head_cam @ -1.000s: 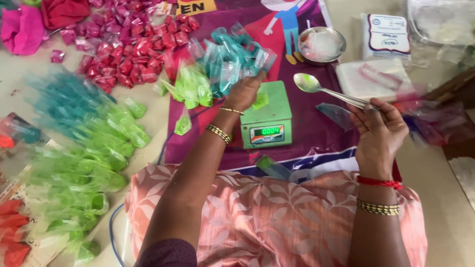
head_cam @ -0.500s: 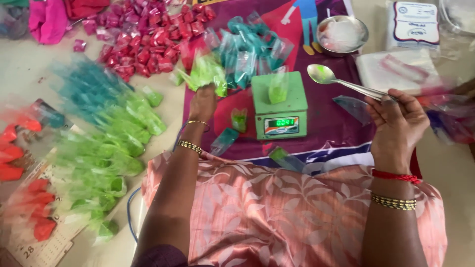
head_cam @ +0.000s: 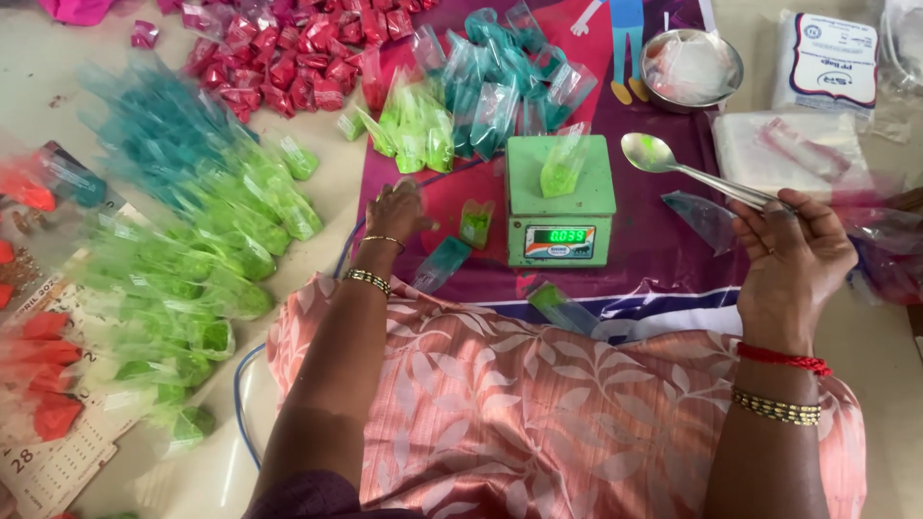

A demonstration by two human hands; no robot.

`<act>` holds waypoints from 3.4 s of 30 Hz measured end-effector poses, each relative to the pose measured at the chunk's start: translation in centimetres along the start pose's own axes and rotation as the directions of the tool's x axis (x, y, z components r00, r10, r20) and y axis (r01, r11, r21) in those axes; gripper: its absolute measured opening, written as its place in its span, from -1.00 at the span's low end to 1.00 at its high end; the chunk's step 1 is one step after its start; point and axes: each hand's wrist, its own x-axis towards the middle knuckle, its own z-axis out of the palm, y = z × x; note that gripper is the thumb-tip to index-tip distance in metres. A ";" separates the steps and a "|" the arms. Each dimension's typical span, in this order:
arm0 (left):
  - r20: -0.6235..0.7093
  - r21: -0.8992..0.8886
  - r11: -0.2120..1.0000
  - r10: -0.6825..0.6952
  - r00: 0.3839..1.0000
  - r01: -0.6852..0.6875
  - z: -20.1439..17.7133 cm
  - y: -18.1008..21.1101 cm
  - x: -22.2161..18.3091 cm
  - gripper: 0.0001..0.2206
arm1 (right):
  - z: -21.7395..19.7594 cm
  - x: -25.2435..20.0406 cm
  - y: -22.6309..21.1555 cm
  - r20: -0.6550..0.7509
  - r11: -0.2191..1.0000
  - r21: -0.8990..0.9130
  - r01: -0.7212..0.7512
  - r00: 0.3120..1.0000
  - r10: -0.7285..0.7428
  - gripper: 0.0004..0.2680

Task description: The person weighs green powder on a digital scale and places it into small plastic bags.

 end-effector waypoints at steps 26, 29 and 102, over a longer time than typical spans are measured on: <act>-0.335 -0.130 0.988 0.032 0.942 -0.079 4.1 -1.1 4.5 -0.85 | 0.3 -0.2 -0.5 -0.013 1.000 0.001 0.003 1.000 -0.003 -0.93; -0.355 -0.105 0.994 -0.052 0.933 0.016 -0.7 0.7 3.3 -0.86 | 0.2 -0.3 -0.6 -0.008 1.000 -0.005 0.006 1.000 -0.006 -0.92; -0.225 -0.225 0.974 -0.035 0.974 -0.017 1.5 -5.9 6.4 -0.73 | -0.8 0.2 0.9 0.019 0.985 -0.173 -0.026 0.999 0.029 -0.90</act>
